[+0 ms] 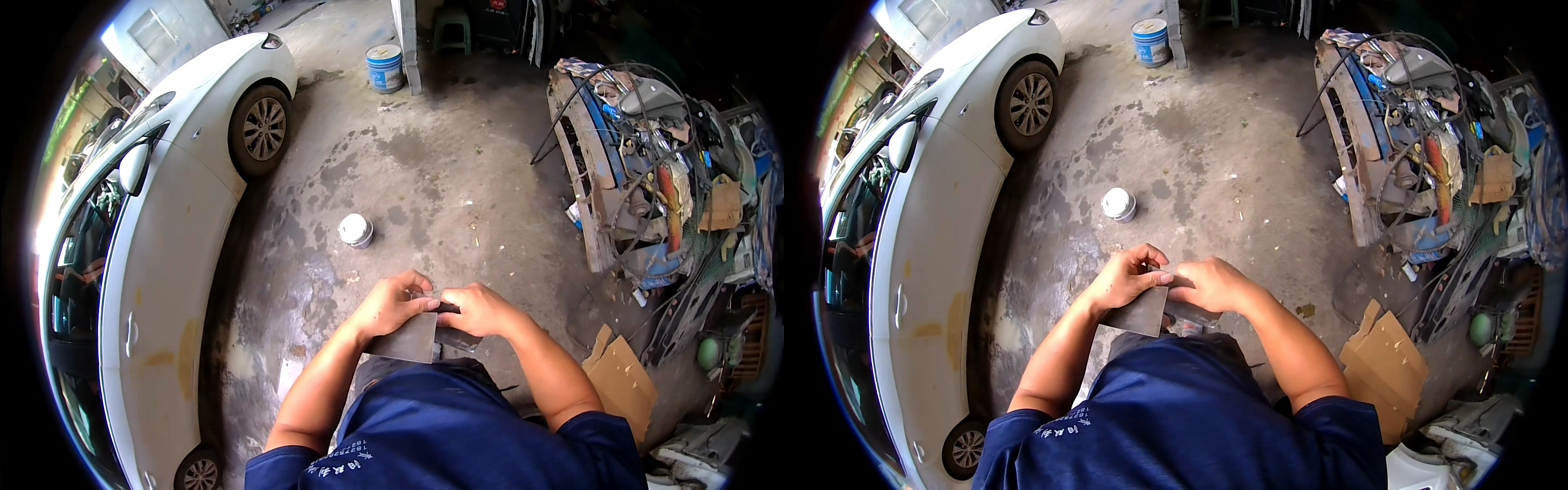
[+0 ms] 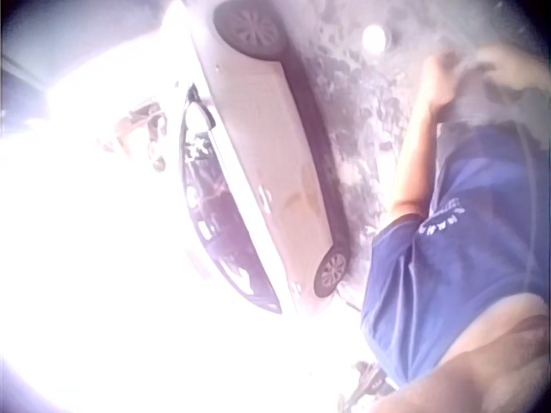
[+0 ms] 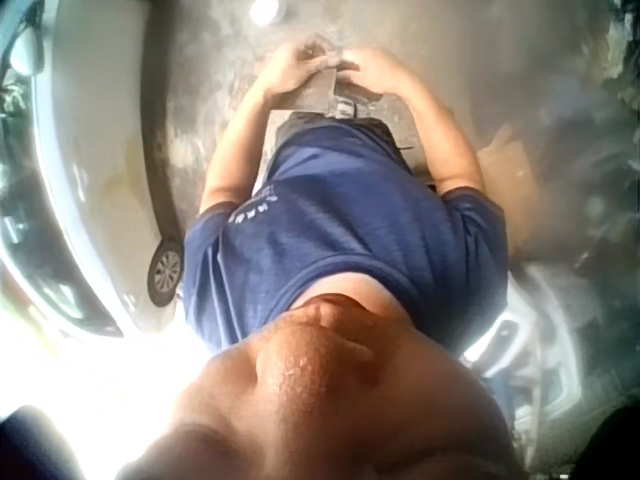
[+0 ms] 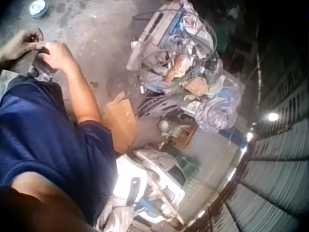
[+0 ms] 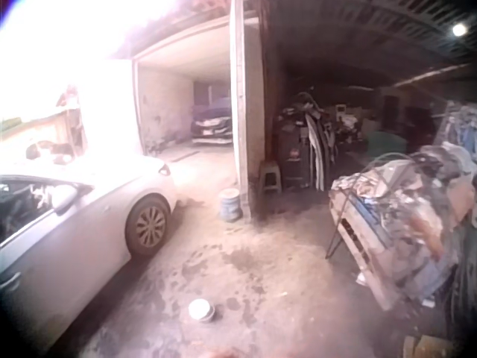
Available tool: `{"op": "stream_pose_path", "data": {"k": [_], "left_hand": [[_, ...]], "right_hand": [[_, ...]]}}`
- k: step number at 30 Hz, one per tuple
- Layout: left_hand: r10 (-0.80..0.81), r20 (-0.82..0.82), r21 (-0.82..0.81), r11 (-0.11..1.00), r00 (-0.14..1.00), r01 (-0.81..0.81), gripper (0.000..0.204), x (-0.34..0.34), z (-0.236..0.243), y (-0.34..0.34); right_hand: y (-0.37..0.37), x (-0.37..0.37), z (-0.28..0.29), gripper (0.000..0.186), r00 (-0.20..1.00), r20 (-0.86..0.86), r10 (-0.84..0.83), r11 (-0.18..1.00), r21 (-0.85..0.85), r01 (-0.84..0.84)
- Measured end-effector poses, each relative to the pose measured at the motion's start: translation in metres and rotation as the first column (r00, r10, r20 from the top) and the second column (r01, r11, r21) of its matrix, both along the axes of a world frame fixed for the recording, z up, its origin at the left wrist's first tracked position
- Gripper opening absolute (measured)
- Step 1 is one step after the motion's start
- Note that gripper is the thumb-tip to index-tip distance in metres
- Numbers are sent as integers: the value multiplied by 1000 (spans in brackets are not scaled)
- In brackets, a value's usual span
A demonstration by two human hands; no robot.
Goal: The person scoops body filler from a can onto a putty knife, then uses a smaller scraper to spread the filler onto a damaged area on the car door. The person repeatedly transfers filler between tools and applies it to the same spot.
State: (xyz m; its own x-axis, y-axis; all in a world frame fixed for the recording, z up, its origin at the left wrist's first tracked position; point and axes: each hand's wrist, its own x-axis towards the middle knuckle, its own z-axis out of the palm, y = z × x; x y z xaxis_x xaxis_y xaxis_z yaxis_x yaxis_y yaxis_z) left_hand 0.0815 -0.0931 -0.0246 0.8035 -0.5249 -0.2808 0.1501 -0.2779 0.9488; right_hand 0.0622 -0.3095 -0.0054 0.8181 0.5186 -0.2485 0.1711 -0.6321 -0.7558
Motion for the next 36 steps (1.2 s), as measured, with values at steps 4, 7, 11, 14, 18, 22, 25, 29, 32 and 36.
{"op": "stream_pose_path", "data": {"k": [4,7,11,14,18,22,25,29,32,36], "left_hand": [[-16,-46,54,998,999,18,15,24,5,22],[23,-94,-35,999,995,-26,13,39,3,53],[115,-107,-149,980,988,-130,19,61,-14,75],[204,-104,-145,965,973,-218,22,74,-16,89],[224,-84,-128,964,971,-234,23,88,-20,104],[256,-20,-101,961,966,-257,23,100,-18,106],[285,-9,-59,957,959,-285,23,109,-18,97],[384,-1,-29,923,924,-383,25,122,-15,68],[496,-14,-35,868,868,-496,27,130,-20,37],[630,6,32,776,776,-630,29,129,-20,1]], "right_hand": [[18,23,-5,37,994,75,78,997,-5,-78],[39,45,2,35,993,57,104,995,-15,-103],[65,72,12,37,998,-32,54,995,-83,-57],[81,92,6,37,999,-8,43,998,-39,-43],[90,120,-9,34,1000,-15,11,999,32,-11],[83,152,-20,31,997,-70,-19,989,144,29],[76,179,-13,29,999,-50,1,971,241,11],[53,213,-21,31,984,-172,46,941,338,15],[26,240,-43,31,976,-204,78,912,409,13],[4,274,-63,28,968,-248,19,855,506,113]]}}
